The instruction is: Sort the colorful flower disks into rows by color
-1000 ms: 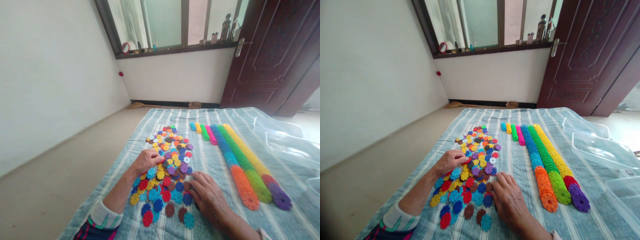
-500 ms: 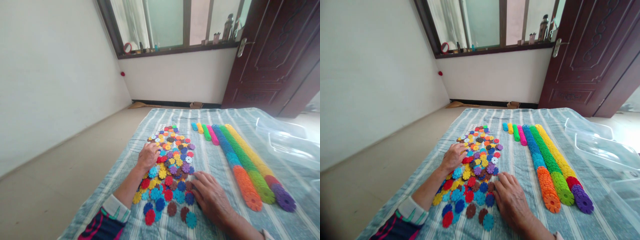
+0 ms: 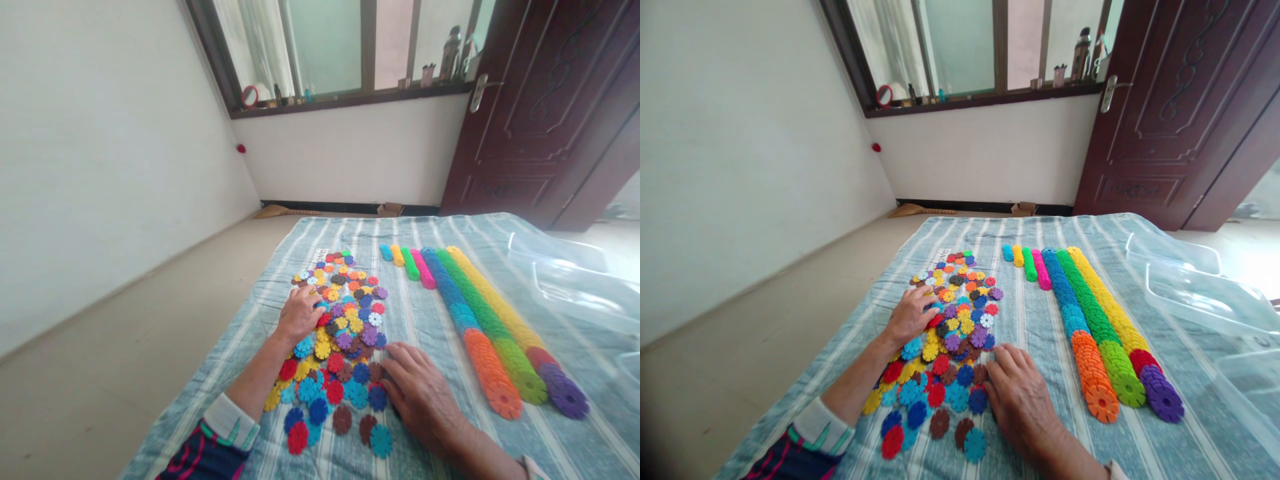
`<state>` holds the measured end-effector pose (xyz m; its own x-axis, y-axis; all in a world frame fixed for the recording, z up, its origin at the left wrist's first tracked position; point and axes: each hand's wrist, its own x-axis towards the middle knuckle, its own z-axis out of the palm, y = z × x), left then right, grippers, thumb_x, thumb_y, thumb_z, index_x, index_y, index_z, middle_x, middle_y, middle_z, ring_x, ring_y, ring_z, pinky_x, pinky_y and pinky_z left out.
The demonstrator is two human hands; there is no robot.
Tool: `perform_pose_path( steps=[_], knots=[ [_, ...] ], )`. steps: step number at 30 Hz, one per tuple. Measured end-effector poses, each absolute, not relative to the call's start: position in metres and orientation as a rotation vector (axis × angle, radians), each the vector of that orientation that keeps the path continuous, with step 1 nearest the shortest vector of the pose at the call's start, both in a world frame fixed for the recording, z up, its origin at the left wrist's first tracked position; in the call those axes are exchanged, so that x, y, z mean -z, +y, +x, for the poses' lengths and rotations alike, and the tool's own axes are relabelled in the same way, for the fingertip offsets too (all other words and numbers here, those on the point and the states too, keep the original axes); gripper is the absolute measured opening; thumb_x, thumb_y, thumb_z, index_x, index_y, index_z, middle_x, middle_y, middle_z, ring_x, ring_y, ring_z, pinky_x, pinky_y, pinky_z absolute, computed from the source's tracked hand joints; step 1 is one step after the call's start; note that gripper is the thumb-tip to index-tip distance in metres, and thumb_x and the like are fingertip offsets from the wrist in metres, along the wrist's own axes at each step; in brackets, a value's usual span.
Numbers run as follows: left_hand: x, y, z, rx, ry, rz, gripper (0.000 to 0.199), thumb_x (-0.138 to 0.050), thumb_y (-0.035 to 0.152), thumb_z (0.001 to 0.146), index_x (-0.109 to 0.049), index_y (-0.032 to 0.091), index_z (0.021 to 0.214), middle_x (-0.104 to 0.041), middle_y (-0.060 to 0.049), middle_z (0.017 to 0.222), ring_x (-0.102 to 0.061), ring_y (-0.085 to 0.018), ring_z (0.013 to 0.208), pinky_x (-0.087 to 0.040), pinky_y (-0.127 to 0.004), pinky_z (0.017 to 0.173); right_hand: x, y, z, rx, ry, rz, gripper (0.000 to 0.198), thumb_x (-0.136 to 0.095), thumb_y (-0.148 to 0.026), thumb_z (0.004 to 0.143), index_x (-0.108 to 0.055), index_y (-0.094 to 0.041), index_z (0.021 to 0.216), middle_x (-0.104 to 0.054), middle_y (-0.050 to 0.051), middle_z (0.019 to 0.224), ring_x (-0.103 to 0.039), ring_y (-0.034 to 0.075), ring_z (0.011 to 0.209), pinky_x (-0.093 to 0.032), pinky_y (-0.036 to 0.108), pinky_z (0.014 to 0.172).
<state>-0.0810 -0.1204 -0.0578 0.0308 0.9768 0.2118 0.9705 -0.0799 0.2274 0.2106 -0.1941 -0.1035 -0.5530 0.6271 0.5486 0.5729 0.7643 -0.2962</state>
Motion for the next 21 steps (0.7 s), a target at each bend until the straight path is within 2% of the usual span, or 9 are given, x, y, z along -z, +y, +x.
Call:
perform_pose_path(
  steps=[4,7,10,13,21],
  knots=[
    [0.058,-0.120,-0.083,-0.600,2.067,2.263,0.016,-0.064,0.023,0.078,-0.074,0.021,0.090,-0.066,-0.009,0.126,-0.057,-0.028,0.117,-0.043,-0.044,0.107,0.104,-0.194,0.210,-0.122,-2.304,-0.901,0.013,-0.052,-0.016,0.094,-0.063,-0.021,0.097,-0.067,0.011,0.112,-0.061,0.029,0.108,-0.055,0.048,0.090],
    [0.053,-0.121,-0.082,-0.713,2.002,2.229,0.008,-0.062,0.020,0.076,-0.070,0.021,0.079,-0.071,-0.007,0.111,-0.061,-0.025,0.109,-0.044,-0.040,0.103,0.104,-0.193,0.209,-0.132,-2.313,-0.902,0.012,-0.053,-0.014,0.093,-0.062,-0.020,0.096,-0.066,0.010,0.111,-0.061,0.029,0.106,-0.055,0.047,0.088],
    [0.046,-0.120,-0.073,-0.742,1.967,2.144,0.011,-0.057,0.021,0.077,-0.065,0.019,0.070,-0.071,-0.003,0.087,-0.064,-0.020,0.090,-0.048,-0.032,0.089,0.103,-0.192,0.208,-0.133,-2.315,-0.894,0.010,-0.055,-0.013,0.092,-0.062,-0.020,0.093,-0.066,0.010,0.110,-0.060,0.029,0.105,-0.055,0.046,0.086],
    [0.039,-0.111,-0.059,-0.680,1.931,2.085,0.015,-0.054,0.023,0.078,-0.063,0.019,0.067,-0.066,0.000,0.073,-0.061,-0.016,0.075,-0.046,-0.027,0.073,0.101,-0.192,0.207,-0.150,-2.317,-0.889,0.009,-0.057,-0.013,0.091,-0.061,-0.021,0.091,-0.066,0.009,0.107,-0.060,0.029,0.101,-0.055,0.044,0.083],
    [0.030,-0.078,-0.032,-0.418,1.961,2.154,0.015,-0.055,0.019,0.074,-0.070,0.019,0.070,-0.067,0.000,0.069,-0.061,-0.016,0.071,-0.040,-0.025,0.067,0.097,-0.191,0.204,-0.164,-2.307,-0.897,0.011,-0.058,-0.009,0.089,-0.060,-0.019,0.089,-0.065,0.008,0.101,-0.059,0.028,0.096,-0.054,0.044,0.081]
  ],
)
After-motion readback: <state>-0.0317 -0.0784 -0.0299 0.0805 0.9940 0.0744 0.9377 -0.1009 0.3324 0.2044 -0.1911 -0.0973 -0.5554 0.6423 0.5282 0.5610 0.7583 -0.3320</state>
